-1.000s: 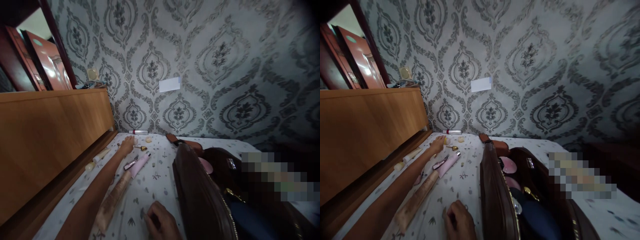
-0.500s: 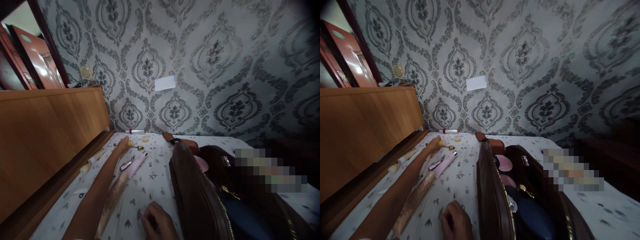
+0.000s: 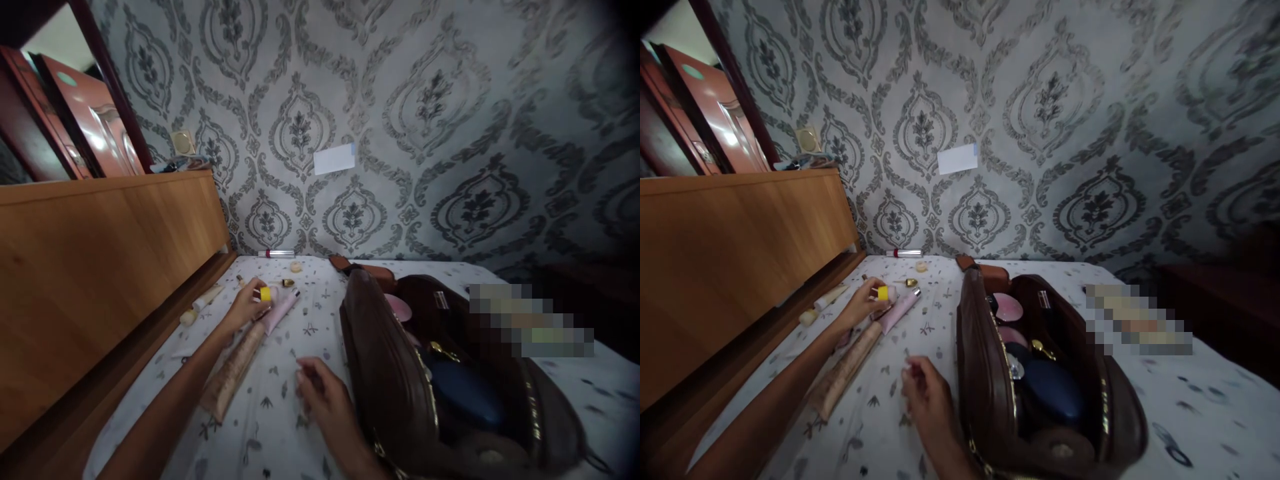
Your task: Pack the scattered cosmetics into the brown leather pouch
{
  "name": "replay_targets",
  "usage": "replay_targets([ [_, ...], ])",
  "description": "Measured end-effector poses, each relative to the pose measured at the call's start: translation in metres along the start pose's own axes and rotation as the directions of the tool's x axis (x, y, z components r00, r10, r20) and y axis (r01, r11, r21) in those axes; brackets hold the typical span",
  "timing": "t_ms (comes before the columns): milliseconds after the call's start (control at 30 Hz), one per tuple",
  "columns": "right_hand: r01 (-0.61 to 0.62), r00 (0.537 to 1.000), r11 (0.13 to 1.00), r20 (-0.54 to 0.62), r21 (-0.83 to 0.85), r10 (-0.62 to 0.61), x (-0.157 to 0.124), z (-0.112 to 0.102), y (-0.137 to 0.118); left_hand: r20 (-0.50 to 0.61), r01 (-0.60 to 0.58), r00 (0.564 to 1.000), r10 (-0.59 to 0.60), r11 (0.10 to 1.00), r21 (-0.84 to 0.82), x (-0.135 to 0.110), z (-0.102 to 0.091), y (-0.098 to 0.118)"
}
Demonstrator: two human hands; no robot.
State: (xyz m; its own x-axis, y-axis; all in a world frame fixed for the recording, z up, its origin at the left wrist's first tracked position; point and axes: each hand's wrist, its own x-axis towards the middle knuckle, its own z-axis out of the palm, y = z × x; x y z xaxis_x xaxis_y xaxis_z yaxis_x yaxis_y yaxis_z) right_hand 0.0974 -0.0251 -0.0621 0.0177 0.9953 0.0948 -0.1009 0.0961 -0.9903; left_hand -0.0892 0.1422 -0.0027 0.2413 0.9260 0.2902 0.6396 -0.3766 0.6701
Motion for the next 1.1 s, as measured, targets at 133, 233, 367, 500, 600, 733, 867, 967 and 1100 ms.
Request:
replay_targets([
  [133, -0.084, 0.993, 0.958, -0.058, 0.275, 0.104, 0.0, 0.001, -0.009, 0.128, -0.035, 0.988, 0.082, 0.943, -0.331, -0.062, 0.004, 0.032],
  [233, -0.127, 0.988, 0.891, -0.024, 0.435, 0.153, -0.001, 0.004, -0.016, 0.217, -0.063, 0.965, 0.15, 0.93, -0.361, -0.091, 0.01, 0.051],
  [367, -0.171, 0.983, 0.792, 0.049, 0.585, 0.177, -0.004, 0.008, -0.018, 0.19, -0.098, 0.969, 0.155, 0.955, -0.279, -0.108, 0.023, 0.063],
  [500, -0.251, 0.965, 0.701, 0.12, 0.667, 0.232, -0.003, 0.009, -0.014, 0.123, -0.156, 0.973, 0.193, 0.953, -0.261, -0.116, 0.033, 0.066],
  [600, -0.325, 0.942, 0.673, 0.168, 0.665, 0.289, -0.001, 0.01, -0.011, 0.135, -0.222, 0.955, 0.262, 0.941, -0.255, -0.122, 0.033, 0.069],
  [733, -0.367, 0.923, 0.676, 0.161, 0.639, 0.349, 0.0, 0.01, -0.01, 0.142, -0.214, 0.956, 0.255, 0.943, -0.254, -0.127, 0.03, 0.073],
  [867, -0.348, 0.933, 0.692, 0.16, 0.633, 0.323, -0.001, 0.01, -0.012, 0.143, -0.216, 0.956, 0.257, 0.944, -0.248, -0.129, 0.029, 0.07],
  [967, -0.32, 0.943, 0.692, 0.147, 0.647, 0.298, -0.001, 0.01, -0.013, 0.146, -0.231, 0.952, 0.27, 0.943, -0.239, -0.129, 0.028, 0.066],
  [1100, -0.303, 0.951, 0.701, 0.157, 0.645, 0.266, -0.001, 0.01, -0.012, 0.14, -0.206, 0.962, 0.236, 0.958, -0.198, -0.13, 0.028, 0.061],
])
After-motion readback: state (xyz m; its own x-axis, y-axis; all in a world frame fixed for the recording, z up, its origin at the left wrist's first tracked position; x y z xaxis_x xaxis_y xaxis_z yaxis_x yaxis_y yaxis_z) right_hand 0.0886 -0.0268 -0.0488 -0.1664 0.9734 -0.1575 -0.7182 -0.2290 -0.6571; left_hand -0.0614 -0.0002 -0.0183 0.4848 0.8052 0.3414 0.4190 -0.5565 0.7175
